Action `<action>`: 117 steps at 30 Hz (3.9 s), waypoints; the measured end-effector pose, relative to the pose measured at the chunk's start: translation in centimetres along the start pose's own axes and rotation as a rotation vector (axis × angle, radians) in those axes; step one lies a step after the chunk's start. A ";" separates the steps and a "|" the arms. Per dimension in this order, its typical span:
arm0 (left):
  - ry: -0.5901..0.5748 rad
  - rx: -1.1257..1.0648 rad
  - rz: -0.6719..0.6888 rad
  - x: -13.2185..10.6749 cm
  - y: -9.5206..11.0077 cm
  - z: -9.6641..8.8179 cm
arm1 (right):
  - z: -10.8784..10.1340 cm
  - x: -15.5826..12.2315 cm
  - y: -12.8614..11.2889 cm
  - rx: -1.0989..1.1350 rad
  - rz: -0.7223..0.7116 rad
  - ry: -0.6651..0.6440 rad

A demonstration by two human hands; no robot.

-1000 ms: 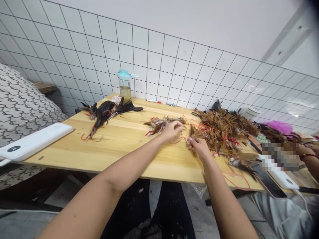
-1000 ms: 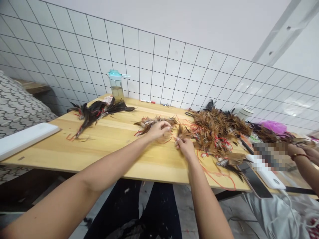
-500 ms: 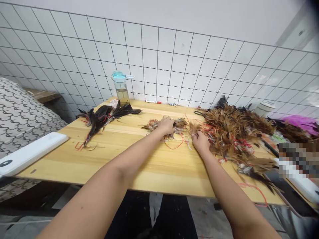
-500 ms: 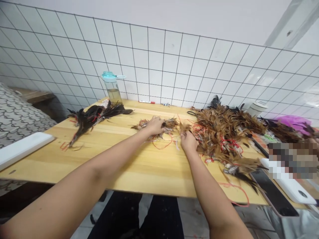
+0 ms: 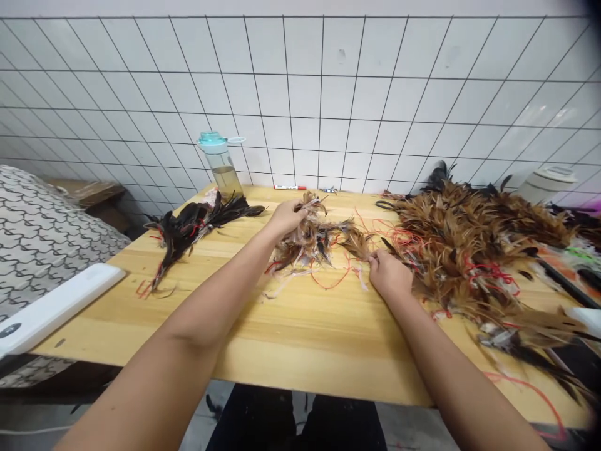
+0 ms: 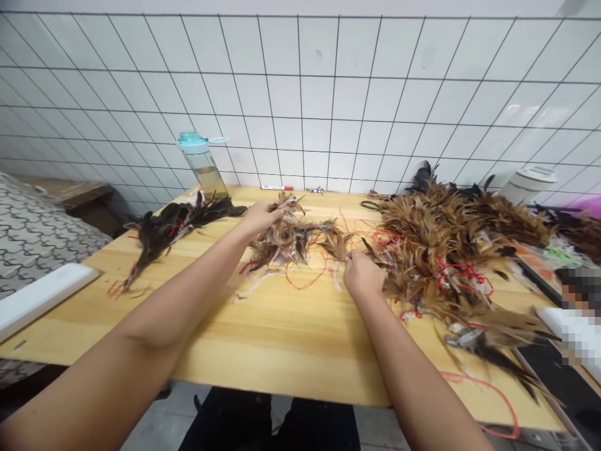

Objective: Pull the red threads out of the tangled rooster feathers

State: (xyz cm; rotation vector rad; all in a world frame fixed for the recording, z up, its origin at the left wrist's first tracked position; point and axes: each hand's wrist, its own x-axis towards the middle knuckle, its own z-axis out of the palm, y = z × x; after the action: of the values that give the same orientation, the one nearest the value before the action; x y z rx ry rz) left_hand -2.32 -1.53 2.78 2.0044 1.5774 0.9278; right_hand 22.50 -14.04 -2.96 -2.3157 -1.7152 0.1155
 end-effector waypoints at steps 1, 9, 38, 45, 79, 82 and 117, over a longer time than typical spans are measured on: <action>-0.001 -0.015 -0.008 -0.2 -0.1 -0.1 | 0.0 -0.1 0.0 0.009 0.001 0.017; -0.161 -0.484 -0.055 -1.8 -1.6 1.0 | -0.2 -1.0 -1.1 0.120 -0.095 0.150; 0.069 -0.035 0.355 -3.3 -3.2 0.9 | 2.2 4.3 -7.1 0.444 -0.205 0.108; -0.094 -0.229 0.304 -4.4 -2.3 1.9 | 2.2 3.2 -8.4 0.450 -0.249 0.094; -0.023 -0.133 0.567 -5.1 -2.4 3.2 | 0.7 0.6 -10.0 0.075 -0.352 0.014; -0.099 -0.167 0.503 -5.1 -2.4 3.0 | 0.6 0.4 -10.1 0.008 -0.350 0.013; -0.195 -0.228 0.354 -4.0 -3.1 2.2 | 0.4 1.3 -9.6 -0.124 -0.254 -0.014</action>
State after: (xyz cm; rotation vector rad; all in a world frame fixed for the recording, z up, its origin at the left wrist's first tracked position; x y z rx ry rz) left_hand -3.36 -4.41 -1.79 2.1684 0.9842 0.9550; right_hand 13.85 -10.09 -0.83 -2.1593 -2.0588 -0.0237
